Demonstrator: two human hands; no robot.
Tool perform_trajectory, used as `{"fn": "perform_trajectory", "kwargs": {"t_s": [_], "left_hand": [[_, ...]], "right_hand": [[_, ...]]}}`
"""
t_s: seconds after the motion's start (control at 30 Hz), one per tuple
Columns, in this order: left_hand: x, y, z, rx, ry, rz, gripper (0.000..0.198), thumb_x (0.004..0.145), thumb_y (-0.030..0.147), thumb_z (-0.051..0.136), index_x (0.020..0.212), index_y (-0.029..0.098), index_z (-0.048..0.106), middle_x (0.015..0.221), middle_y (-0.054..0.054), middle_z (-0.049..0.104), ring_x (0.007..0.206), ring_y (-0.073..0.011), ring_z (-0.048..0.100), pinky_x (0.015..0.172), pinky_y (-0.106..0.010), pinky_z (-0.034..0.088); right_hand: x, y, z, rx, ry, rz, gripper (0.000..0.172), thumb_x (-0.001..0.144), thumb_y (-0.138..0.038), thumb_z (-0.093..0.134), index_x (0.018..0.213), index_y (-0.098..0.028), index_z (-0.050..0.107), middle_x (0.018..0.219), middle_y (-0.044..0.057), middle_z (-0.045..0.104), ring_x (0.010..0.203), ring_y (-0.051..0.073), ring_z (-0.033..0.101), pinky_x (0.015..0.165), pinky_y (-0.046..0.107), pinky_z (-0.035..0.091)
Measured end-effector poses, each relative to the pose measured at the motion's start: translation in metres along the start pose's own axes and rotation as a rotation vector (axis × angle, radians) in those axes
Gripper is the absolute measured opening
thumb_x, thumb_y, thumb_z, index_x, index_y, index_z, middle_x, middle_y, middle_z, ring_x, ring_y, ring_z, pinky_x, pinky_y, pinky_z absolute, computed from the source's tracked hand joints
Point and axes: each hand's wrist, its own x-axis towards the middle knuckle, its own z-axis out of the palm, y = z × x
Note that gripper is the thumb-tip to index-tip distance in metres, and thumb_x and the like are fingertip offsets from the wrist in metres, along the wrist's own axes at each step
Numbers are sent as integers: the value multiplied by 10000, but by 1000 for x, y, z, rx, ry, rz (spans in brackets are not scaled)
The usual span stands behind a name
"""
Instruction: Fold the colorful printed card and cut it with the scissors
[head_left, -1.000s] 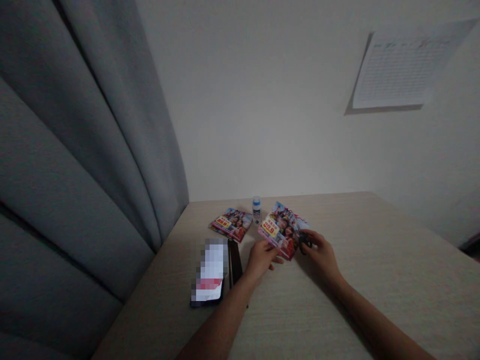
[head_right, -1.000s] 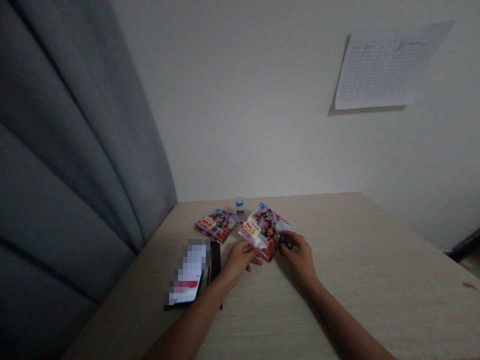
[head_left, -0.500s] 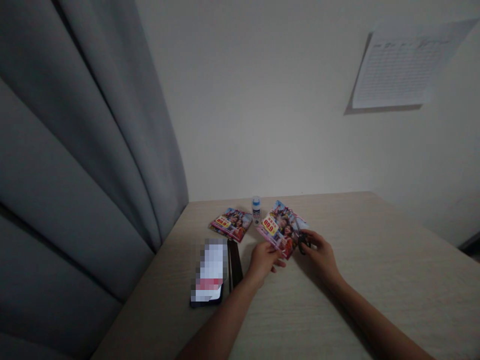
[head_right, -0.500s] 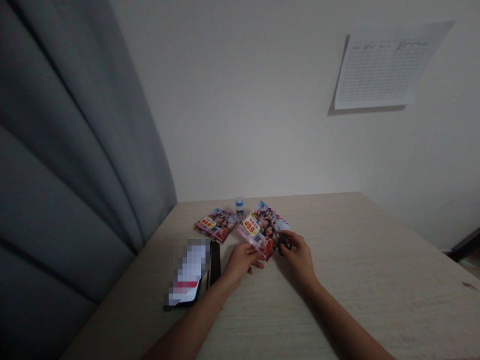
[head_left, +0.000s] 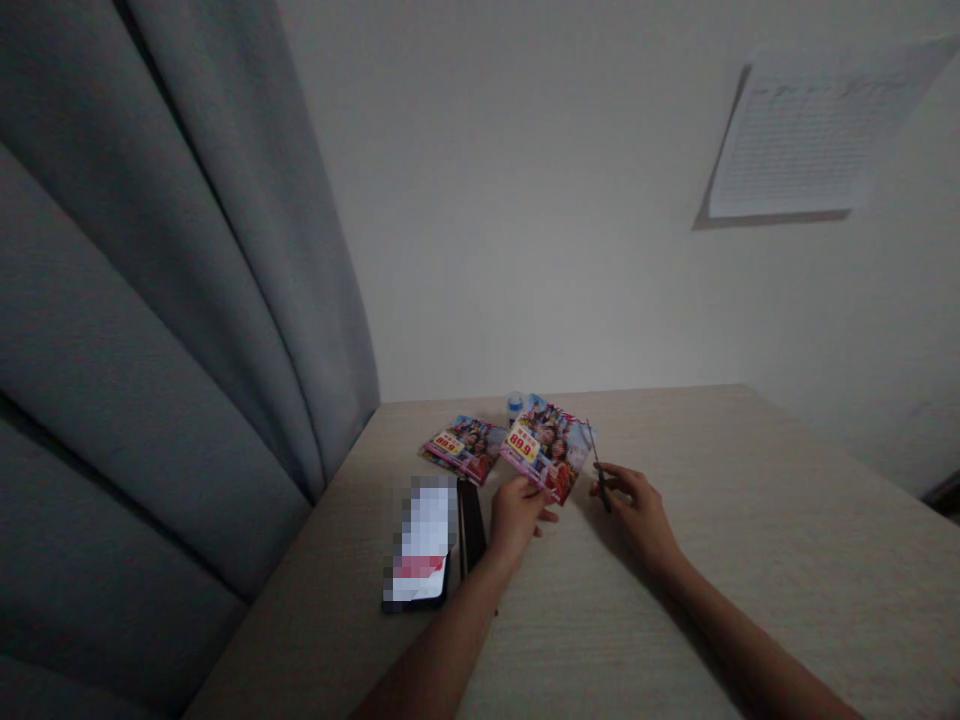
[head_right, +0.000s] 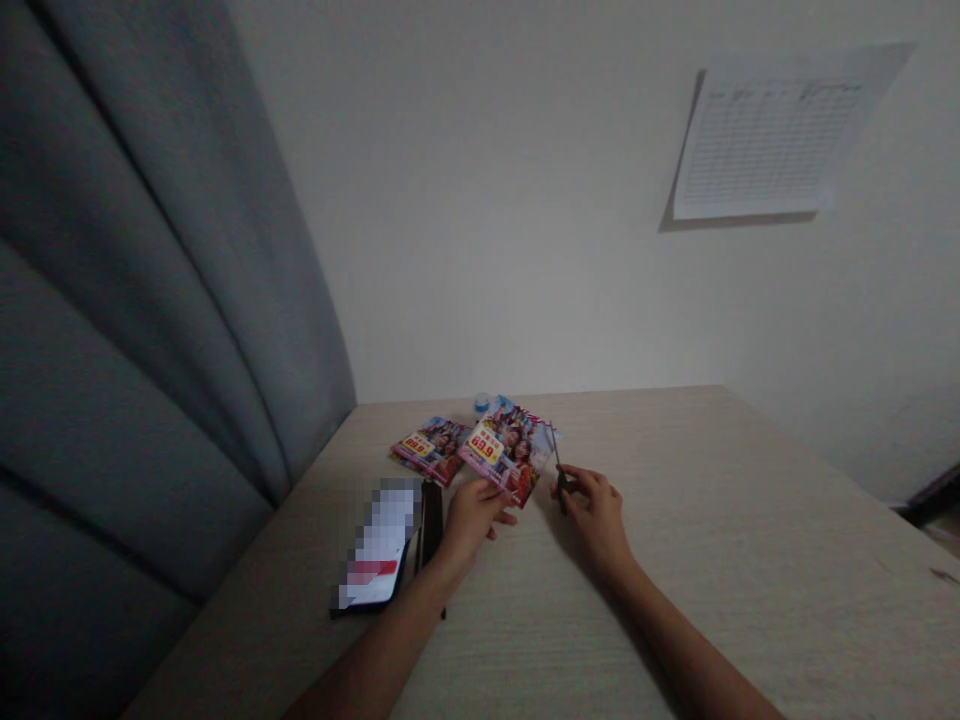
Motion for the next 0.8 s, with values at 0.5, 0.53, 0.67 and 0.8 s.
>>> {"fn": "perform_trajectory", "kwargs": {"t_s": [0.5, 0.53, 0.67, 0.8], "left_hand": [[-2, 2, -2, -29, 105, 74, 257, 811, 342, 668, 959, 132, 668, 977, -126, 763, 580, -157, 725, 338, -142, 324], [-2, 2, -2, -37, 123, 85, 262, 813, 349, 665, 959, 131, 668, 988, -129, 763, 583, -156, 726, 341, -142, 326], [-4, 5, -3, -95, 177, 86, 291, 772, 389, 703, 919, 139, 671, 999, -129, 761, 595, -166, 733, 350, -145, 331], [-3, 9, -6, -142, 210, 83, 301, 748, 398, 712, 897, 141, 665, 963, -126, 765, 579, -171, 728, 344, -150, 319]], "right_hand": [[0, 7, 1, -53, 4, -29, 400, 778, -466, 626, 1090, -236, 727, 939, 78, 700, 930, 258, 672, 880, 435, 507], [-1, 7, 2, -58, 1, -34, 384, 779, -458, 627, 1081, -245, 731, 935, 77, 702, 929, 260, 671, 882, 440, 505], [-1, 10, 2, -95, -30, -59, 341, 782, -451, 633, 1048, -271, 749, 902, 69, 701, 915, 266, 665, 924, 465, 478], [-1, 11, 0, -146, -69, -90, 358, 771, -479, 660, 1046, -271, 757, 880, 62, 684, 912, 264, 649, 997, 491, 416]]}}
